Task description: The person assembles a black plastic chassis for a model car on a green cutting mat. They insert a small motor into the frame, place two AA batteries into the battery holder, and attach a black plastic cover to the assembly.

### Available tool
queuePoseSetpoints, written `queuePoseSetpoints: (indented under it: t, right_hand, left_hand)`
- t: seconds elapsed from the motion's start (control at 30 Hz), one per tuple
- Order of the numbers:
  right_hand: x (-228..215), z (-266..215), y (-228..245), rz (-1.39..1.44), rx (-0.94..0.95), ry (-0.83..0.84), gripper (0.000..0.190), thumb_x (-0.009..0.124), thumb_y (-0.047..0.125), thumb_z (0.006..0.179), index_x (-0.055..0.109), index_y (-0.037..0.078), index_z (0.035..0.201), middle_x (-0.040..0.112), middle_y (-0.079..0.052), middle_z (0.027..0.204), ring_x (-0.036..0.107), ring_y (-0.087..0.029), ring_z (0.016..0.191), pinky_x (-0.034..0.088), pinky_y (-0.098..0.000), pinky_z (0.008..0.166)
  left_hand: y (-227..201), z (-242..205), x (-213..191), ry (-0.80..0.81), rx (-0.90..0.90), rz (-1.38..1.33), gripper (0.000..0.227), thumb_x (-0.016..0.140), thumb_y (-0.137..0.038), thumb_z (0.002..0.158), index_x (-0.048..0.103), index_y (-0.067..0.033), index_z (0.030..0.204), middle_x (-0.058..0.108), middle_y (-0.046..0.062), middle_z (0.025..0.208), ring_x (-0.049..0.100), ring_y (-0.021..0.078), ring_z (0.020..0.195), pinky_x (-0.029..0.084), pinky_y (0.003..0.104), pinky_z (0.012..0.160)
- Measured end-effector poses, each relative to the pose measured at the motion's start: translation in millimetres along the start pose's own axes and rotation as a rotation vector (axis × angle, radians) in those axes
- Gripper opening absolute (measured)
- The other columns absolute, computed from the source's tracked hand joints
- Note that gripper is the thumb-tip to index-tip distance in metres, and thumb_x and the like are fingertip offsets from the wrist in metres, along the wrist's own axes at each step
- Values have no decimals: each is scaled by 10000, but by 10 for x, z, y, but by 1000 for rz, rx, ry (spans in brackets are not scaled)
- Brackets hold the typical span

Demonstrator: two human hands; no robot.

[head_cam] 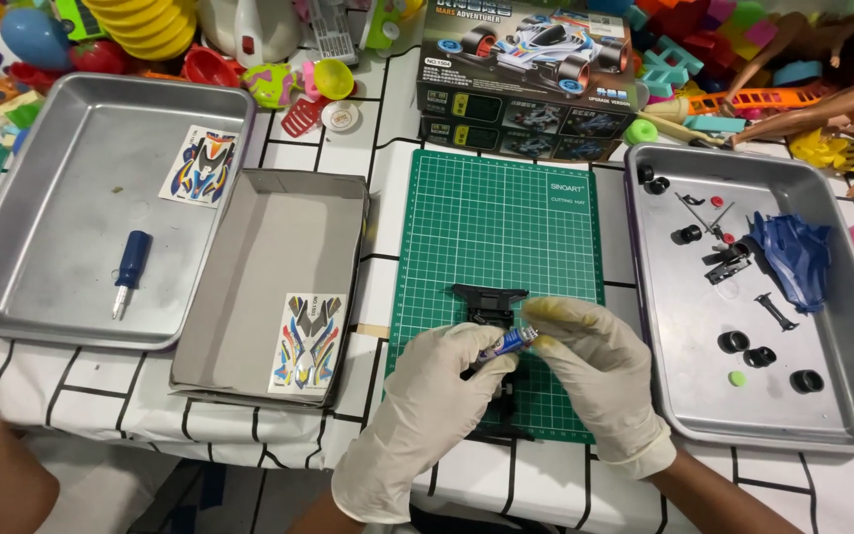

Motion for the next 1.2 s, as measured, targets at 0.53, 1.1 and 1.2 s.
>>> queuePoseSetpoints:
  t: [0.53,1.1,1.2]
  right_hand:
    - [-263,58,-289,-204,179,-118,270,609,66,974,636,20,1238,719,-151,1258,698,-241,1200,559,-341,1088]
    - [-83,90,-137,-493,78,4,188,610,79,973,697,61,1139,720,-94,1181,691,-204,1127,568,-335,1043]
    - [67,120,4,-560,-100,64,190,639,5,948,705,63,1117,717,-92,1127,675,-227,1099,577,-350,1031]
  left_hand:
    - [2376,-1033,-3352,-787,-820,973,364,753,-466,1042,821,-157,1223,806,192,1014,771,402,877,608,487,694]
    - [1020,-1086,-2528,-801,-665,1166,481,779,-504,1055,790,-162,1394,818,125,1097,773,358,923,621,533,715]
    - [558,-992,-1677,-880,-212,640,166,769,-256,981,811,-243,1141,698,-4,902,621,227,862,457,400,728]
Point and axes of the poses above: each hand's wrist, its own z-axis towards the middle knuckle, its own x-axis out of the palm, y = z × x, the point moved 9 cm from there along z, towards the middle knuckle
